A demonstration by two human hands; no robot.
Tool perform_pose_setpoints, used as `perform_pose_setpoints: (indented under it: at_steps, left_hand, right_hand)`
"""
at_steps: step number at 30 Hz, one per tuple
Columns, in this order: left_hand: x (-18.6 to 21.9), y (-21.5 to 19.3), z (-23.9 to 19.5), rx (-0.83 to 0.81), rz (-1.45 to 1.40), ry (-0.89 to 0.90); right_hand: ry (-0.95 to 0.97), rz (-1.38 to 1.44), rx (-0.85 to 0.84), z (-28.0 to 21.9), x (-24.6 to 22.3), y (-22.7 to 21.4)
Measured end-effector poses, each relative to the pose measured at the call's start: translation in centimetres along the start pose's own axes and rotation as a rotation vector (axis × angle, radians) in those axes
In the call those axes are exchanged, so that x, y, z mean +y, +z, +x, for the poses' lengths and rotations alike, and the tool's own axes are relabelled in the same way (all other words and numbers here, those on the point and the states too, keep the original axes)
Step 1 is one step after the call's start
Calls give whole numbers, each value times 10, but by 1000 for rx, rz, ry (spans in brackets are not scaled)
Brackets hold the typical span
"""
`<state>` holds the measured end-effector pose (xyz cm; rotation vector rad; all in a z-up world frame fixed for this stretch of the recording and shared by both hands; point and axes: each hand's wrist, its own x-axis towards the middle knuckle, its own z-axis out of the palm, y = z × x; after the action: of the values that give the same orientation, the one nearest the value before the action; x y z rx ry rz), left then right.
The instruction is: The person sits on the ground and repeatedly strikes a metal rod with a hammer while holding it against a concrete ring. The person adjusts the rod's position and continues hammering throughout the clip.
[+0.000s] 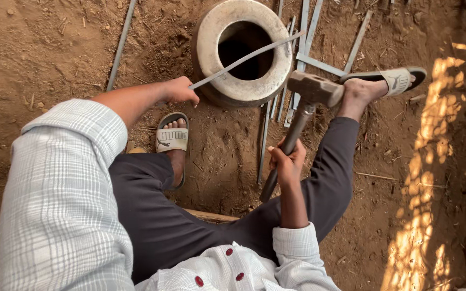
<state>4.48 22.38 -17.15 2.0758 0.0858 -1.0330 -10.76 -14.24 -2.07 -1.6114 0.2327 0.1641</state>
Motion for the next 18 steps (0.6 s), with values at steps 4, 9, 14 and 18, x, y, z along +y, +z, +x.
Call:
perform_pose_setpoints:
  at_steps: [4,9,14,18]
  left_hand:
    - [4,-11,-12,-38,-20,-76]
    - [3,-9,-8,9,-1,-10]
    - [3,-9,-14,30,66,-10]
    - [17,-2,-34,163,226,15]
  right_hand:
    - [93,-29,14,17,24,2]
    - [226,-196,26,26,49,5]
    - [296,-189,-31,31,60,10]
    - [303,-244,-12,31,63,12]
